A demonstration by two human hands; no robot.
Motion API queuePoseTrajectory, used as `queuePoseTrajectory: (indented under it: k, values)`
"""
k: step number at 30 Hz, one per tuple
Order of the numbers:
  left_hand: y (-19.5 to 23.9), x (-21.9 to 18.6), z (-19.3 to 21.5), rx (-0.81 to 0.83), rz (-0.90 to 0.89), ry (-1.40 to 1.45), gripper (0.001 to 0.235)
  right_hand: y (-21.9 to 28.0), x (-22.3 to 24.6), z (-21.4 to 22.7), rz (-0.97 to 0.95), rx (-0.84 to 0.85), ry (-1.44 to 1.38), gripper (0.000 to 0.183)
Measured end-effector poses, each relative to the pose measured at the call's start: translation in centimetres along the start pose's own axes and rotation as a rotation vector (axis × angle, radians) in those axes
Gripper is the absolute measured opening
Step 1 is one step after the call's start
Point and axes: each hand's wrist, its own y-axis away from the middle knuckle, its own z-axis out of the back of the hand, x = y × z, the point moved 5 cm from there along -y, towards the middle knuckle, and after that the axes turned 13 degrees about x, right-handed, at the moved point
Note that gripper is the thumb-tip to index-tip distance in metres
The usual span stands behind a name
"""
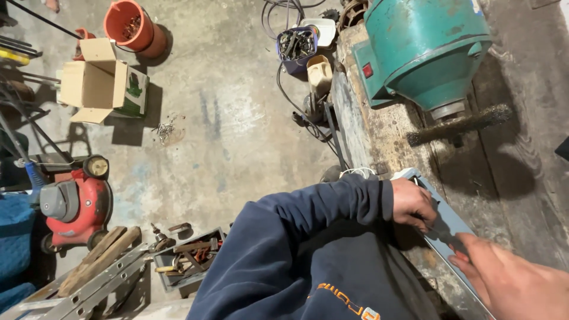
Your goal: Disassembling an electronic device casing and circuit board using a screwdriver and pliers on a workshop bench.
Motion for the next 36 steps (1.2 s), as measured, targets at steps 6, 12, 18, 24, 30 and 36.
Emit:
queuePoseTrajectory:
  k: [6, 12, 18, 24, 30, 36]
  values:
    - [0.5, 0.3, -0.1, 0.017, -0.001, -0.013, 0.016, -1.3, 2.0, -0.3, -0.312, 0.036, 0.553, 0.047]
    - [0.4, 0.8, -0.5, -0.006, -0.022, -0.024, 0.014, -1.8, 2.1, 1.6, -0.314, 0.032, 0.554, 0.048]
    - [0.2, 0.1, 0.0, 0.025, 0.013, -0.032, 0.015, -0.3, 1.9, 2.0, 0.124, -0.091, 0.156, 0.045]
    - [0.4, 1.0, -0.5, 0.020, -0.028, -0.038, 0.015, -0.7, 2.0, 0.0, -0.082, -0.027, 0.400, 0.035]
    - [0.6, 1.6, -1.2, 0.041, 0.005, -0.046, 0.013, -0.9, 2.0, -0.8, -0.323, -0.010, 0.572, 0.049]
    - [0.2, 1.2, -0.2, -0.003, -0.047, -0.032, 0.012, -1.0, 2.4, 3.6, 0.116, -0.155, 0.150, 0.054]
